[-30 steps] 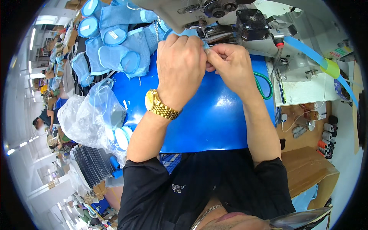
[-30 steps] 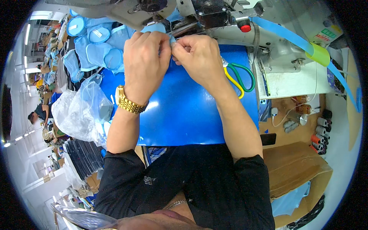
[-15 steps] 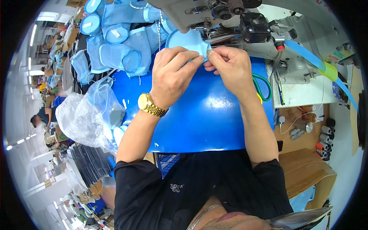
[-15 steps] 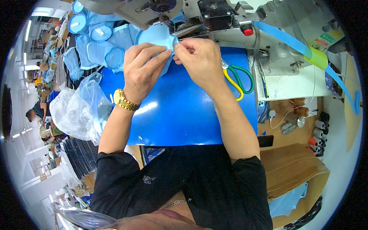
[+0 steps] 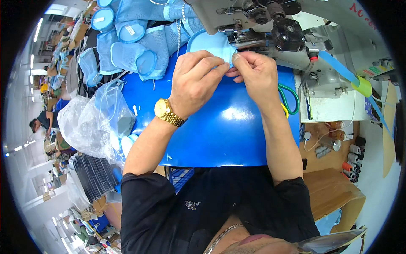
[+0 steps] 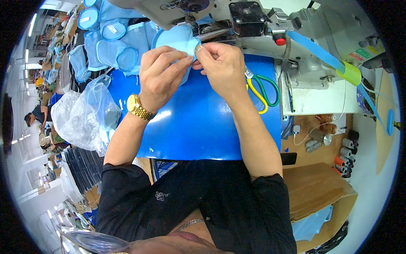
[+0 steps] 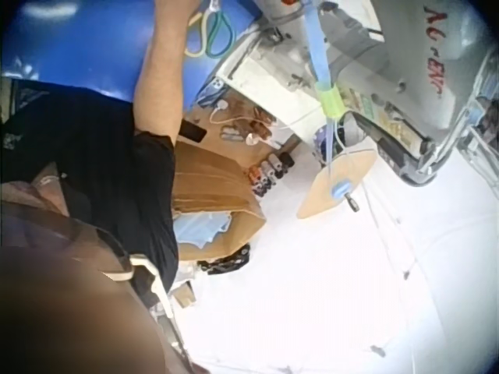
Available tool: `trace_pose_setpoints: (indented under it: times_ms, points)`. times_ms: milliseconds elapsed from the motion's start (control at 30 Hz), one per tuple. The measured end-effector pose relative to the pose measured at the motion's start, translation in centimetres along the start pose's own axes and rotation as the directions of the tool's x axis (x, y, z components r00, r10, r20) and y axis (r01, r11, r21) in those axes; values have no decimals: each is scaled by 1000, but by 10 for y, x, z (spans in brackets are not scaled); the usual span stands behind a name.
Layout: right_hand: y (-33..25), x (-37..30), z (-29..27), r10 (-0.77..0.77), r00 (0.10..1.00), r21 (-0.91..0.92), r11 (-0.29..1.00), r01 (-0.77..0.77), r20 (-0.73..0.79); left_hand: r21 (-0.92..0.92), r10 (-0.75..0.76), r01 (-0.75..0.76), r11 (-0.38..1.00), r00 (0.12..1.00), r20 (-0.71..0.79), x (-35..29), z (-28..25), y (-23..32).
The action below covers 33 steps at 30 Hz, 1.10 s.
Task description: Sewing together mesh material and fabric circles using an industrial sewing machine and trimming with scissors.
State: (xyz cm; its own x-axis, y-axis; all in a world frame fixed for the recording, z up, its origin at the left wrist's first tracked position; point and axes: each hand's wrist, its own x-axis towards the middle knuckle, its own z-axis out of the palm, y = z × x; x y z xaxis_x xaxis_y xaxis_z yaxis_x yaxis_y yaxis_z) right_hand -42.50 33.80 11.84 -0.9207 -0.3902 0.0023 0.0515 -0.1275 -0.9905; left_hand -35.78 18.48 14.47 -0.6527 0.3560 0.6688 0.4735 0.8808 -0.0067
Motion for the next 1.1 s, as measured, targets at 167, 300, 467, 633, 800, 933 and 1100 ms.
trace_pose_setpoints:
  times_ms: [167, 300, 467, 633, 800, 933, 1100]
  points:
    - [-1, -1, -1, -48, 999, 34, 998, 49, -16, -8, -25, 25, 1000, 999, -22, 7, 4, 7]
    - [1, -3, -3, 9, 1000, 97, 995, -8, -8, -6, -31, 31, 999, 999, -25, 9, 4, 5]
    - [4, -5, -6, 7, 1000, 170, 985, -10, 18, -13, -38, 38, 999, 998, -41, 12, 5, 8]
    - [5, -6, -8, 10, 1000, 193, 981, -13, 15, 3, -77, 77, 997, 996, -49, 13, 9, 13]
    - [2, -9, -10, 20, 1000, 203, 979, -22, 11, 33, -90, 93, 995, 993, -71, 17, 12, 15]
    - [-3, -14, -22, 37, 999, 141, 989, -38, 9, 44, -114, 117, 992, 991, -68, 19, 13, 19]
    - [-15, -28, -74, -185, 959, 1, 982, 190, -217, 86, -124, 134, 987, 985, -118, 15, 13, 12]
